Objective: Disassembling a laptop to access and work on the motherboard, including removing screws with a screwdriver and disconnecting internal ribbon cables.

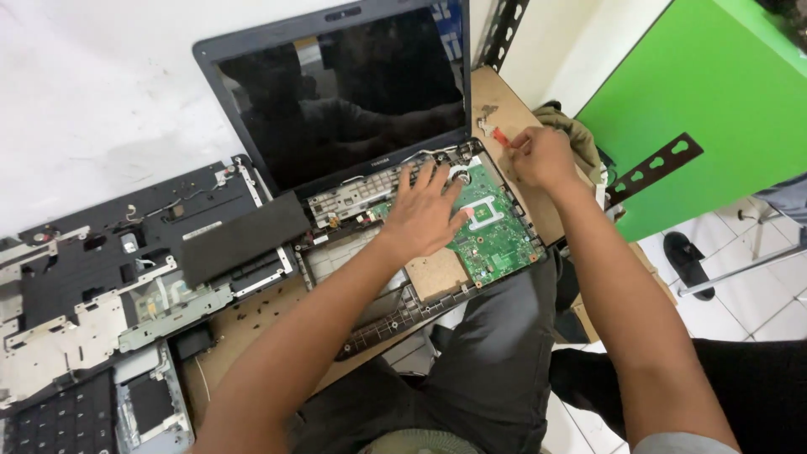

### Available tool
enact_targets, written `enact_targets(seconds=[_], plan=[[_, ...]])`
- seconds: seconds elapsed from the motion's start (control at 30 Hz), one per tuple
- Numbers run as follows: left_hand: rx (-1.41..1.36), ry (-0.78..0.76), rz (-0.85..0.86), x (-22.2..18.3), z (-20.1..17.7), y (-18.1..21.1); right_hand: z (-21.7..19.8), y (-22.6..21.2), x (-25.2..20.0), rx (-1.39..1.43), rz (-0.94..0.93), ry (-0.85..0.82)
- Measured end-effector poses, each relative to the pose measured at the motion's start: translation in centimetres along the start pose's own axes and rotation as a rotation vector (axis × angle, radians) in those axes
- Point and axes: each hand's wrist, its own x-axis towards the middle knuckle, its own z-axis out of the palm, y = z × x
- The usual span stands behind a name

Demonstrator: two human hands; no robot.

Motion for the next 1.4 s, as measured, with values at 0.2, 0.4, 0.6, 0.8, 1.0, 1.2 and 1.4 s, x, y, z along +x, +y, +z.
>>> enact_targets(seconds=[0.2, 0.4, 0.6, 0.8, 1.0, 1.2, 1.4], plan=[[-0.077, -0.154, -0.034, -0.3, -1.1, 0.3, 1.6, 3.6, 1.9, 0.254, 0.044, 0.055], [-0.052, -0.166, -0.035, -0.2, -1.6, 0.4, -2.3, 0.3, -0.2, 0.847, -0.011, 0.173], [-0.071, -0.197, -0.054, -0.4, -1.7, 0.8, -1.1, -1.1, 0.3, 1.028, -0.047, 0.256], [0.006, -0.064, -0.034, -0.6, -1.2, 1.0, -1.7, -8.4, -3.1, 1.210, -0.041, 0.245], [0.035, 0.022, -0.015, -1.0, -0.6, 1.0, 1.3, -9.5, -4.1, 1.359, 0.013, 0.164], [0.052, 0.034, -0.020, -0.9, 0.3, 0.9, 3.9, -9.7, -3.9, 1.386, 0.022, 0.145], [0.075, 0.054, -0.036, -1.0, 0.2, 1.0, 4.4, -9.3, -3.4, 1.390, 0.060, 0.129]])
